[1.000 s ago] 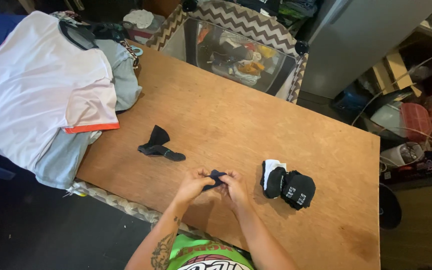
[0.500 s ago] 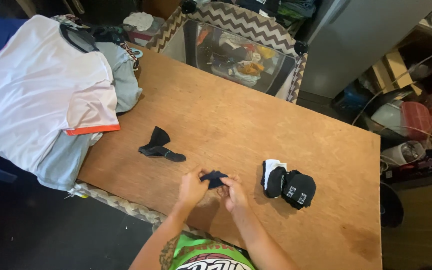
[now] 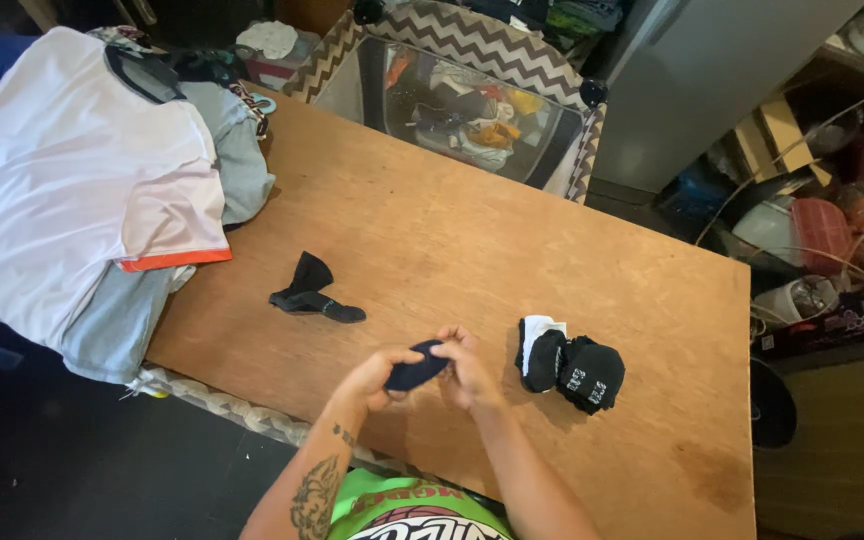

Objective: The recorder is folding several pairs of socks on a wooden table.

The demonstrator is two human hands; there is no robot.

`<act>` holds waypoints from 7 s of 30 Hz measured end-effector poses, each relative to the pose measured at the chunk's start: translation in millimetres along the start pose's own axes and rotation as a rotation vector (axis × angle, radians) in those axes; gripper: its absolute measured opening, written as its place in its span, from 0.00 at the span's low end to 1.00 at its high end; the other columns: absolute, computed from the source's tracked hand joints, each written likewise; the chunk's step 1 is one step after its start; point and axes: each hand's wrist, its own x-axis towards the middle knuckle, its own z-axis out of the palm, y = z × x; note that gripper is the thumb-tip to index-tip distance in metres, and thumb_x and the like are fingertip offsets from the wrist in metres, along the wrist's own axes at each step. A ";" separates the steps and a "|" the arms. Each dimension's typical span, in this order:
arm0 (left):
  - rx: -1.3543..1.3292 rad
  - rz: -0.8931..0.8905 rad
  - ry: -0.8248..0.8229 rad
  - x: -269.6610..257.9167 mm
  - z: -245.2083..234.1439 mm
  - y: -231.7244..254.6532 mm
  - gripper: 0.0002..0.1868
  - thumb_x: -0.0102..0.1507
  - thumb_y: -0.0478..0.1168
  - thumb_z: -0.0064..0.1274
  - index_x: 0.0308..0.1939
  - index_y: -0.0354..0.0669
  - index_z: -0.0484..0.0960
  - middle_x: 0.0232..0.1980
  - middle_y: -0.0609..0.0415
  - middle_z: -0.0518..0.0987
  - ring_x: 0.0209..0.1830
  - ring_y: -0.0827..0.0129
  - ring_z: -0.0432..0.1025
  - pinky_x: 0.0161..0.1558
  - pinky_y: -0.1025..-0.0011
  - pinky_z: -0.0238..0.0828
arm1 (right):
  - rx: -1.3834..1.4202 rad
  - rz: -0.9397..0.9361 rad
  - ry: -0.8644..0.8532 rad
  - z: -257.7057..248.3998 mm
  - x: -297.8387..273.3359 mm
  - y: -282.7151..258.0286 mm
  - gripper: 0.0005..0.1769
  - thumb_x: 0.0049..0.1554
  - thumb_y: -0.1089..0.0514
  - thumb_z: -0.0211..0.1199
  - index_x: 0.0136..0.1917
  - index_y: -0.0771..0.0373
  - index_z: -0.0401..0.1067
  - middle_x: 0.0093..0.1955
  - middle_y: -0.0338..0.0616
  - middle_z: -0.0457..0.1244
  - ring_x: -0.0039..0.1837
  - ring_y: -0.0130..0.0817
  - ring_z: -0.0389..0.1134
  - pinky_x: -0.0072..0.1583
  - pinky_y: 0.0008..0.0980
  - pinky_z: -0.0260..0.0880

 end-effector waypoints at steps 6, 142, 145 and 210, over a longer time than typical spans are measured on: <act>-0.136 0.118 -0.256 -38.3 32.1 -11.5 0.14 0.67 0.48 0.54 0.50 0.45 0.77 0.33 0.57 0.77 0.22 0.76 0.65 0.19 0.78 0.52 | 0.272 0.095 -0.182 0.1 -0.1 2.5 0.13 0.51 0.66 0.60 0.51 0.63 0.68 0.46 0.44 0.66 0.50 0.38 0.69 0.55 0.36 0.71; 1.030 0.574 0.094 -30.4 20.6 23.2 0.19 0.45 0.17 0.34 0.24 0.35 0.81 0.47 0.45 0.85 0.50 0.57 0.79 0.53 0.68 0.73 | -0.409 0.161 0.378 -47.4 1.9 10.0 0.17 0.64 0.49 0.57 0.56 0.63 0.75 0.33 0.45 0.68 0.27 0.30 0.64 0.27 0.30 0.56; 1.089 0.656 0.119 -29.0 24.5 34.0 0.17 0.47 0.18 0.35 0.26 0.34 0.79 0.44 0.44 0.84 0.50 0.55 0.78 0.55 0.67 0.72 | -0.529 0.135 0.306 -58.3 4.5 21.2 0.14 0.64 0.52 0.60 0.53 0.66 0.76 0.33 0.44 0.68 0.27 0.29 0.64 0.28 0.29 0.58; 0.848 0.460 0.186 -4.4 118.8 3.2 0.18 0.56 0.24 0.52 0.50 0.38 0.80 0.36 0.45 0.82 0.29 0.63 0.74 0.33 0.63 0.68 | -0.077 -0.193 0.710 -58.3 -57.3 1.5 0.16 0.50 0.71 0.63 0.31 0.57 0.59 0.29 0.32 0.56 0.29 0.23 0.53 0.31 0.28 0.49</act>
